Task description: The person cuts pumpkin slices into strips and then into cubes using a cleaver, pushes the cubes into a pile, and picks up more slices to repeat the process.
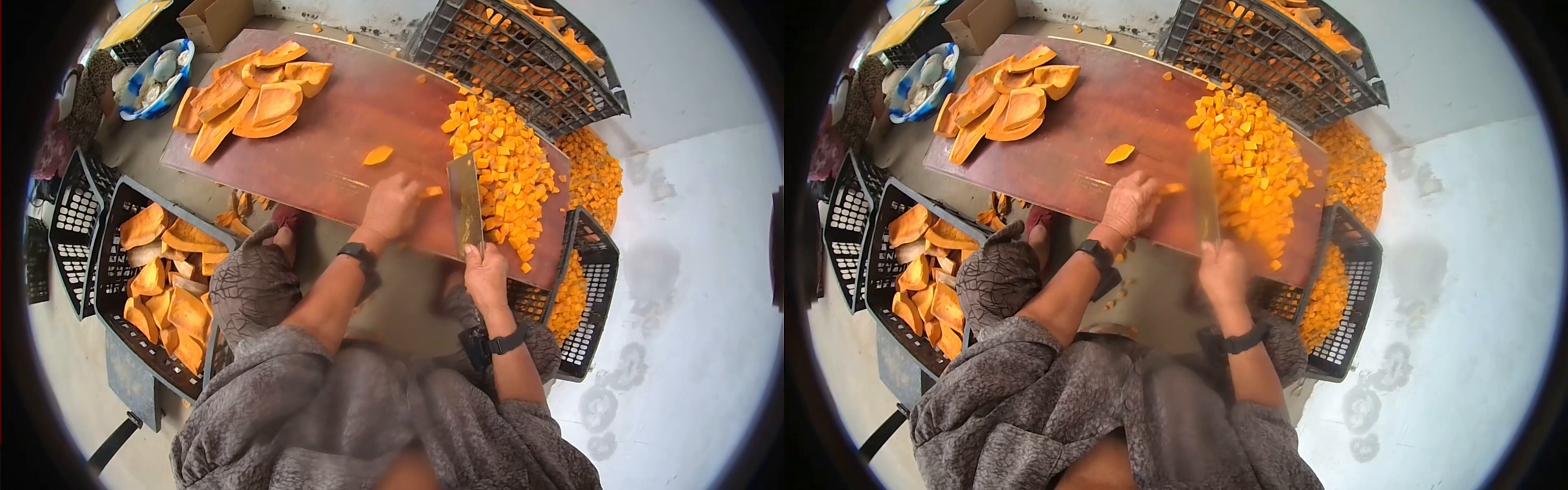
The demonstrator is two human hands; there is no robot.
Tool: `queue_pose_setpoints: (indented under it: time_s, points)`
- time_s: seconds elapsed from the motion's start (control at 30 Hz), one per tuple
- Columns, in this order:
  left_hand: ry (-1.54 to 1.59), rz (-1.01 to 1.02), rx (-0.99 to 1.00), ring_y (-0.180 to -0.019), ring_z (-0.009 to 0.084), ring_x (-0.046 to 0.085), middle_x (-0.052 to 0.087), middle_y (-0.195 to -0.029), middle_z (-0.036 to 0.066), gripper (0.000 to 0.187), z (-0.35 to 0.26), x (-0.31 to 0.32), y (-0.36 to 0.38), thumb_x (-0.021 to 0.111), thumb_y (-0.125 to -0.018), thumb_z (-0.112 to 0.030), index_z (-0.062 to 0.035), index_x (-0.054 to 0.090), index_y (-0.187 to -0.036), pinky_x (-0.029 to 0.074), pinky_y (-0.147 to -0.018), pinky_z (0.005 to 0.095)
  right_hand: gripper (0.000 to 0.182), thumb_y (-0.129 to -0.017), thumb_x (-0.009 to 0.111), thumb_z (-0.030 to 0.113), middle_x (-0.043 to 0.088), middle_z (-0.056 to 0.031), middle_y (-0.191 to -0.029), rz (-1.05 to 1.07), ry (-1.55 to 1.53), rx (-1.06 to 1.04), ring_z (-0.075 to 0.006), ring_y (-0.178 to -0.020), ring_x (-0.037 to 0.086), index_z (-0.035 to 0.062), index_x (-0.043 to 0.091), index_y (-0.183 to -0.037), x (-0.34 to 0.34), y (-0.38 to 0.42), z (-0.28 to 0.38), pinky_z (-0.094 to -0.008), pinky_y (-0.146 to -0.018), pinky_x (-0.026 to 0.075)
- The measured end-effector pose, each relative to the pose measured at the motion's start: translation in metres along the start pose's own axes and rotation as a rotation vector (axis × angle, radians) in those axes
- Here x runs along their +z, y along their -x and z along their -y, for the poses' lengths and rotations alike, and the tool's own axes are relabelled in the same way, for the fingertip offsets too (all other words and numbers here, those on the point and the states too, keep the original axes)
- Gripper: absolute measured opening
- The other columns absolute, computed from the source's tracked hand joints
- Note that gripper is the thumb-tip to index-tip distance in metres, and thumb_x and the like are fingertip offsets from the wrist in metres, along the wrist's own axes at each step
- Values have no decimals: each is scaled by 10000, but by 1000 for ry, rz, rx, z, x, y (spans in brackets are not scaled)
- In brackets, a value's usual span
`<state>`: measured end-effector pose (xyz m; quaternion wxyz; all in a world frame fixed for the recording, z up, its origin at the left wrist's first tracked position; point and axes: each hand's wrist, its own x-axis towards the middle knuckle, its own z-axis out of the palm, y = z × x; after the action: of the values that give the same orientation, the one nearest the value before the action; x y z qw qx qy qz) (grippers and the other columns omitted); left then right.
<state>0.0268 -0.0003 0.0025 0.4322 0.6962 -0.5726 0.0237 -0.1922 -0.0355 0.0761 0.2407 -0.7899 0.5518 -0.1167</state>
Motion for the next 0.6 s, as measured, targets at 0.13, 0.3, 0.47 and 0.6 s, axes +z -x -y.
queue_pose_setpoints:
  time_s: [0.13, 0.3, 0.47, 0.6]
  points:
    - [18, 174, -47, -893, 370, 583, 581, -952, 164, 328, -8, -5, 14, 664, -742, -84, -100, 623, -1066, 494, -817, 441, 266, -928, 618, 219, 633, -223, -731, -32, -45, -100, -382, -716, 645, -42, 599, -880, -13, 17, 32, -437, -665, 498]
    - [96, 44, 8, -832, 361, 580, 579, -886, 150, 174, -8, -5, 15, 623, -752, -78, -58, 606, -924, 484, -744, 443, 313, -931, 585, 287, 625, -294, -784, 89, 63, -78, -483, -776, 617, -24, 576, -891, -10, 22, 44, -527, -689, 479]
    - [128, 40, -6, -841, 366, 577, 573, -894, 158, 154, -6, -4, 16, 610, -746, -57, -48, 603, -900, 485, -754, 448, 284, -942, 563, 247, 628, -293, -790, 105, 165, -97, -487, -777, 615, -33, 560, -898, -6, 26, 59, -527, -701, 485]
    - [172, 78, -8, -827, 370, 577, 565, -877, 159, 124, -5, -4, 15, 614, -739, -48, -37, 601, -861, 491, -732, 446, 278, -945, 551, 217, 626, -308, -798, 142, 157, -130, -499, -787, 612, -59, 551, -909, 6, 11, 68, -527, -707, 488]
